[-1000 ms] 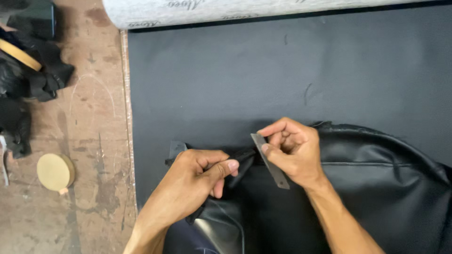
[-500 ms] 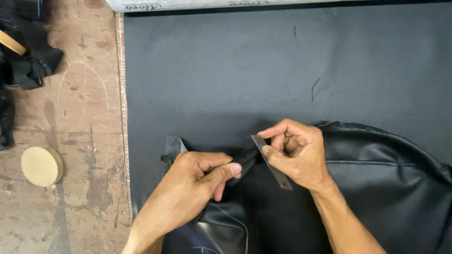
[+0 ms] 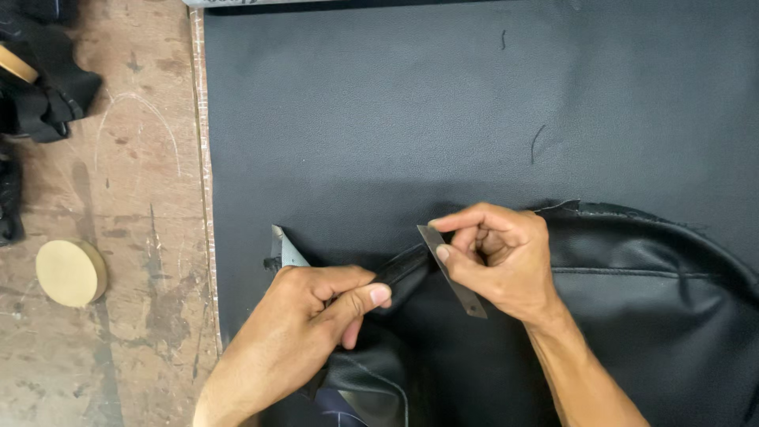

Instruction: The person works at a workbench on a sewn black vinyl panel with a white backing layer. They hold a small flat metal blade and trim excess material and loose threads along the stitched seam, periodically turning and repositioning the panel to reach new sections of the edge.

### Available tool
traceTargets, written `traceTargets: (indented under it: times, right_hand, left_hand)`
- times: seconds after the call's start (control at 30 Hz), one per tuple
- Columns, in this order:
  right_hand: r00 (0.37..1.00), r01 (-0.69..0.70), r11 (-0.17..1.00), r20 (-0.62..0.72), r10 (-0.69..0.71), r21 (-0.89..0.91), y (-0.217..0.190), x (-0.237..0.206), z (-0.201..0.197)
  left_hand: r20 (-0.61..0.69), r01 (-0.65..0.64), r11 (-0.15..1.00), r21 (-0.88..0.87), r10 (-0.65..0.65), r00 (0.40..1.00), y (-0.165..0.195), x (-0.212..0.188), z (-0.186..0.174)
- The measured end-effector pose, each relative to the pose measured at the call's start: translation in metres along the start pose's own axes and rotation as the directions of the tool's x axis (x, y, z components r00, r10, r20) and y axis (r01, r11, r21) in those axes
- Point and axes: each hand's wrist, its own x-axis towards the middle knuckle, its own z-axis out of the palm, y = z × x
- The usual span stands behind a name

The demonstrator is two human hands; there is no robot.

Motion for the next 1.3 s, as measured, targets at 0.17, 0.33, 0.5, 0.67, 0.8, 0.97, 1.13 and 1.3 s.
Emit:
traceTargets:
  times: [0.17,0.33,0.5,0.67,0.8,0.97,1.13,1.3]
  right_hand:
    - [1.000,-0.024,0.996,-0.017,0.023,-0.081,-0.002,0.003,0.005]
    - [0.994,-0.080,0.996,-0.082,0.075,-0.049,-0.003,0.002,0.009]
    - [0.997,-0.056,0.998,-0.061,0.054,-0.032,-0.005,0.002,0.002]
    - [0.999,0.042,0.996,-0.029,-0.040,0.074,-0.011,-0.002,-0.002]
    - [1.000,0.014,1.000,0.005,-0.014,0.019,0.001,0.004,0.011]
    - [1.000,-0.004,1.000,0.010,0.004,0.014,0.008,0.006,0.014]
    - [1.000,0.006,1.000,0.025,-0.005,-0.031,0.004,0.009,0.020]
    - [0.996,-0.076,0.993,-0.055,0.071,-0.088,0.002,0.012,0.028]
  left_hand:
    - [0.021,0.000,1.000,0.000,0.000,1.000,-0.001,0.000,0.001]
    - [0.017,-0.137,0.990,0.044,0.136,0.991,-0.016,-0.011,-0.009]
    - [-0.021,-0.036,0.999,-0.010,0.035,0.999,-0.027,-0.011,-0.009]
    - [0.000,-0.073,0.997,-0.034,0.073,0.997,-0.019,-0.009,-0.007]
    - [0.007,-0.034,0.999,-0.021,0.034,0.999,-0.017,-0.011,-0.009]
    - [0.000,-0.070,0.996,-0.059,0.070,0.998,-0.026,-0.010,-0.012]
    - [-0.003,-0.114,0.990,-0.088,0.114,0.993,-0.029,-0.007,-0.011]
    - [-0.011,-0.047,0.999,0.000,0.047,0.999,-0.032,-0.019,-0.015]
